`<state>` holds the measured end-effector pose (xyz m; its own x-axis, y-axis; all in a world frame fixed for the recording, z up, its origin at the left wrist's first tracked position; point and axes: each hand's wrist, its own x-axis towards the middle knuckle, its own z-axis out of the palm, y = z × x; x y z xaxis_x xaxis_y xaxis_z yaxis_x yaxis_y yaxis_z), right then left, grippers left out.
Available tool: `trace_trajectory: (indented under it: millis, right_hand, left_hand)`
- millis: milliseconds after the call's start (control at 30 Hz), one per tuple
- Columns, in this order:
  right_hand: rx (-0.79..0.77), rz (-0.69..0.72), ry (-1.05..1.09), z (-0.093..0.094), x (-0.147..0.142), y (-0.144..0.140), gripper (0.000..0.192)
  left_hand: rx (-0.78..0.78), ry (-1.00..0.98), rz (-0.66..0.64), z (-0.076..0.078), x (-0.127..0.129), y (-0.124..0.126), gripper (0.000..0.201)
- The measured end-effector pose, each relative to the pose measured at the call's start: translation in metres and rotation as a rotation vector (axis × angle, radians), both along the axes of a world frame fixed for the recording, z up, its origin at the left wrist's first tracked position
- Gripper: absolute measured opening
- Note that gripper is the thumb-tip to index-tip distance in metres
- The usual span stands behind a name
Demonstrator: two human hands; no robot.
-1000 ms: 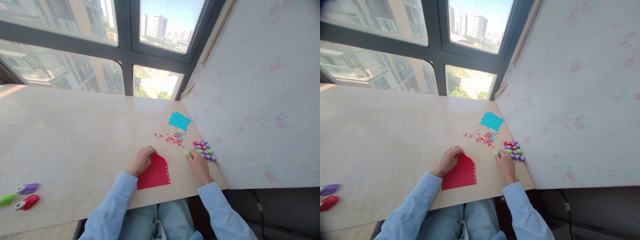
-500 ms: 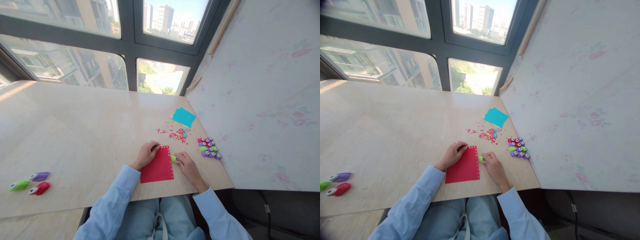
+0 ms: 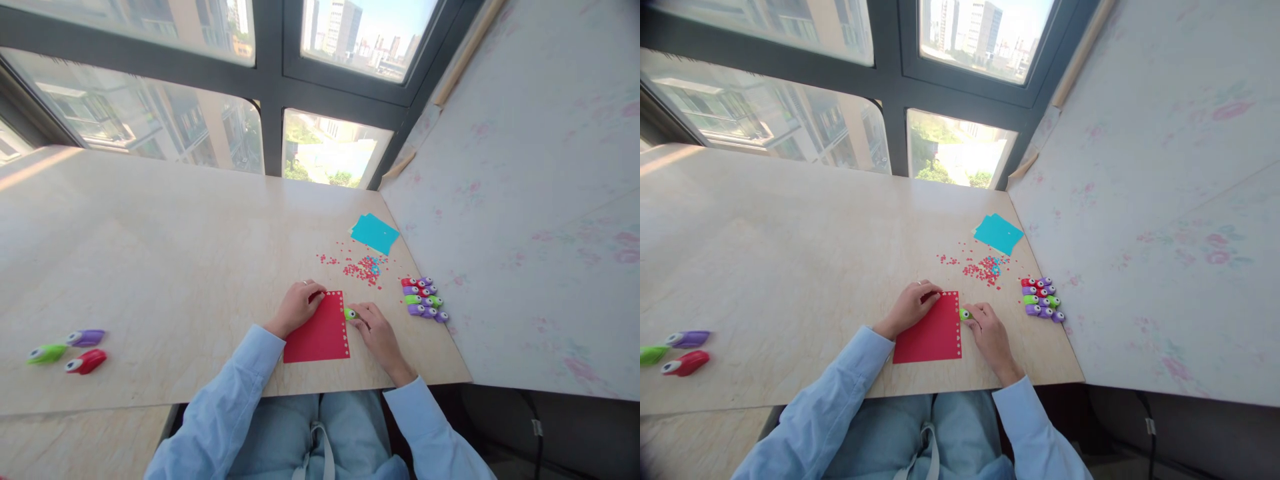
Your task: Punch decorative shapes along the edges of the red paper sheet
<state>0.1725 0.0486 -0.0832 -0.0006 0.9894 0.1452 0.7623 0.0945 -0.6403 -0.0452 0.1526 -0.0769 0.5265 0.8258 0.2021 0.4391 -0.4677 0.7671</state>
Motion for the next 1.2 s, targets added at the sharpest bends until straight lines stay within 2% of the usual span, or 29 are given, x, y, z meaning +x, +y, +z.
trace_trajectory:
  millis: [300, 867, 1200]
  right_hand:
    - [0.059, -0.040, 0.081, -0.008, -0.002, -0.001, 0.029]
    - [-0.015, -0.007, 0.118, -0.004, 0.004, -0.001, 0.036]
    - [0.000, 0.088, 0.110, -0.007, 0.009, -0.001, 0.034]
  left_hand:
    - [-0.006, -0.002, 0.010, 0.002, 0.001, 0.000, 0.020]
    - [-0.003, -0.022, 0.022, 0.001, 0.001, 0.000, 0.021]
    - [-0.014, -0.042, 0.028, -0.001, 0.001, 0.001, 0.023]
